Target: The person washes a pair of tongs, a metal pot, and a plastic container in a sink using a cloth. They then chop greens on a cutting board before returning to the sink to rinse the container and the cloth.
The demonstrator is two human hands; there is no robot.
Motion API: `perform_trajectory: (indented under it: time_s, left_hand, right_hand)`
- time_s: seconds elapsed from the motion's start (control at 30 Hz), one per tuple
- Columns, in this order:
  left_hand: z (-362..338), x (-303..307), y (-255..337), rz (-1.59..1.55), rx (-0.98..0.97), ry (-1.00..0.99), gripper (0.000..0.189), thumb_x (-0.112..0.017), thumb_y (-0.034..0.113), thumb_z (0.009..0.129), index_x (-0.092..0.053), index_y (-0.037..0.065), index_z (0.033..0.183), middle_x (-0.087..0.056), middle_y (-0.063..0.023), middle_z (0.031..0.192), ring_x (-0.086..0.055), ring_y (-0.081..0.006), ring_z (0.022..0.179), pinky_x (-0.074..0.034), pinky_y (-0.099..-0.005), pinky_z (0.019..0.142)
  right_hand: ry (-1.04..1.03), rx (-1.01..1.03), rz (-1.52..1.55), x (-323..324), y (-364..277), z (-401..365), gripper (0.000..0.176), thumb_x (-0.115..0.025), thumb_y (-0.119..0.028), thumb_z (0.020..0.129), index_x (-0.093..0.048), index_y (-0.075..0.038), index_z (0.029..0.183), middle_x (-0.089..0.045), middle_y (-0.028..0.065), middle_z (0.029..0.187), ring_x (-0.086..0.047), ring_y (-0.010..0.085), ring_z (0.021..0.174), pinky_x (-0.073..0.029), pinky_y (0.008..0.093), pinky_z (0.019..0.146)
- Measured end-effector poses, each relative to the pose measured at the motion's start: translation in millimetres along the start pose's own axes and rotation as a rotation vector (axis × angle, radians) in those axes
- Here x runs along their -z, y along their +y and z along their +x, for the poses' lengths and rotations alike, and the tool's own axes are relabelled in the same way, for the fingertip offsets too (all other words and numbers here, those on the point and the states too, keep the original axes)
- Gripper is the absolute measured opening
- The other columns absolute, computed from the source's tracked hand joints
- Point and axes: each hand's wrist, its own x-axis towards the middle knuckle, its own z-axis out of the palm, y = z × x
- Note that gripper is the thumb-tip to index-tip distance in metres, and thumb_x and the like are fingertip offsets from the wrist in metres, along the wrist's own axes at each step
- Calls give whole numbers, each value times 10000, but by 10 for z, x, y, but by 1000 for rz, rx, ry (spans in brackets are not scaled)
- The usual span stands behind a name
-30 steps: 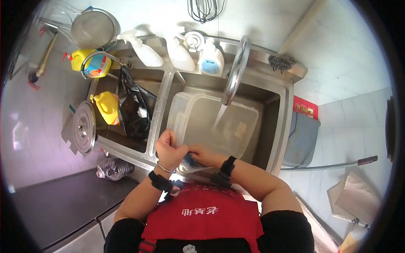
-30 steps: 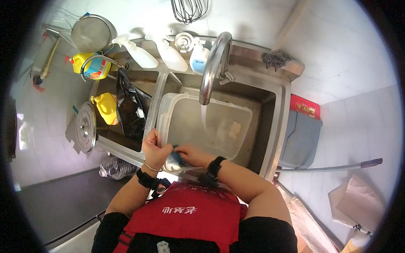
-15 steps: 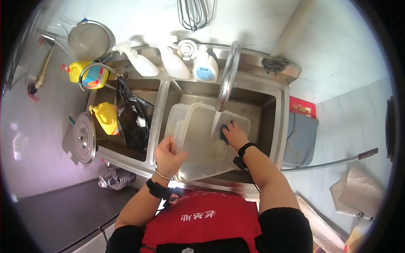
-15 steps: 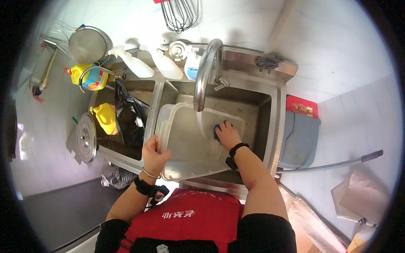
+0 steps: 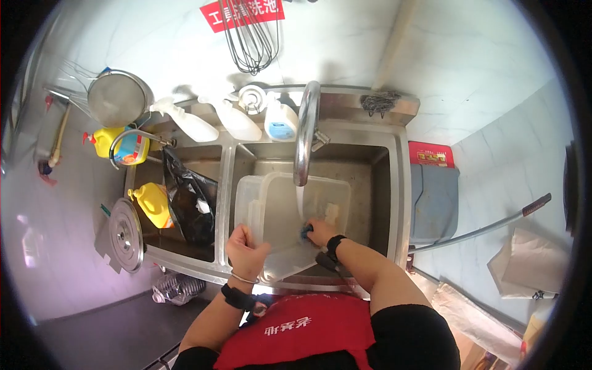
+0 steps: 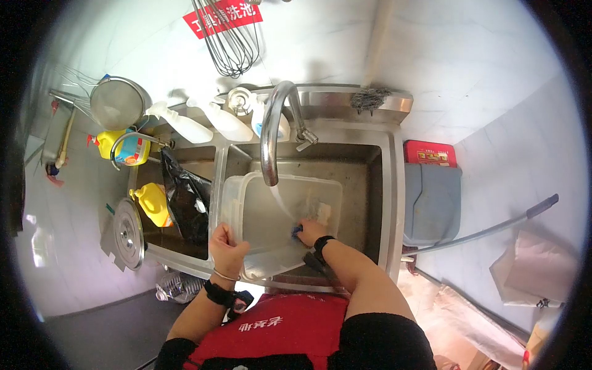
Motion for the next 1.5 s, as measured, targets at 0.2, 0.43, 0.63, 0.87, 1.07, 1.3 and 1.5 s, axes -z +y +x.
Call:
perform_trajectory:
  time_s: [0.2,0.43,0.63,0.87,1.07,1.3,1.5]
  left_hand:
    - [-22,89,-28,129,-69,-43,293,-596,-29,581,-344,110,637,-320,84,621,-295,-18,568,-245,-174,489]
    - [-94,138,-134,242,-5,-70,195,-598,-21,592,-460,66,698,-440,65,651,-384,-26,582,-313,-181,507]
    - [-104,29,-168,223,-3,-103,239,-642,133,570,-591,23,776,-517,-20,579,-452,-105,523,-400,-259,513]
    - [-95,-36,-172,404,-40,-153,320,-646,165,558,-612,36,850,-605,-107,677,-575,-194,598,-468,-296,603]
    - [-97,12,-138,435,-32,-145,332,-651,161,553,-612,44,862,-592,-97,659,-566,-209,582,-464,-306,594]
    - [-46,175,-486,180,-9,-49,175,-611,1,599,-555,17,763,-539,22,691,-466,-54,613,-404,-205,551]
    - [-48,207,-474,119,-18,14,241,-651,21,580,-422,64,641,-421,53,621,-380,-42,575,-327,-217,487]
  right_hand:
    - [15,-360,1143,-21,54,364,355,-529,-157,855,-427,-61,1182,-551,201,1032,-596,411,832,-544,495,577]
    - [358,-270,1319,-1124,1596,1715,318,-437,-54,875,-360,-13,1181,-519,220,1066,-587,380,912,-547,573,718]
    - [543,-184,1294,-162,280,1002,325,-435,8,834,-419,-46,1154,-554,155,1010,-589,324,894,-547,510,759]
    - [209,45,1652,513,-1024,464,319,-534,-41,802,-507,-38,1120,-545,114,1021,-573,241,845,-497,306,729]
    - [315,399,1258,644,-1528,243,248,-557,-58,819,-554,-42,1067,-563,56,990,-555,172,884,-453,276,801]
    - [242,669,714,606,-1505,-193,310,-542,13,772,-543,-32,1079,-550,127,1046,-530,253,978,-423,356,870]
    - [-193,793,902,294,-1459,-372,357,-536,21,700,-569,-49,1048,-547,168,1027,-500,360,1001,-404,392,877]
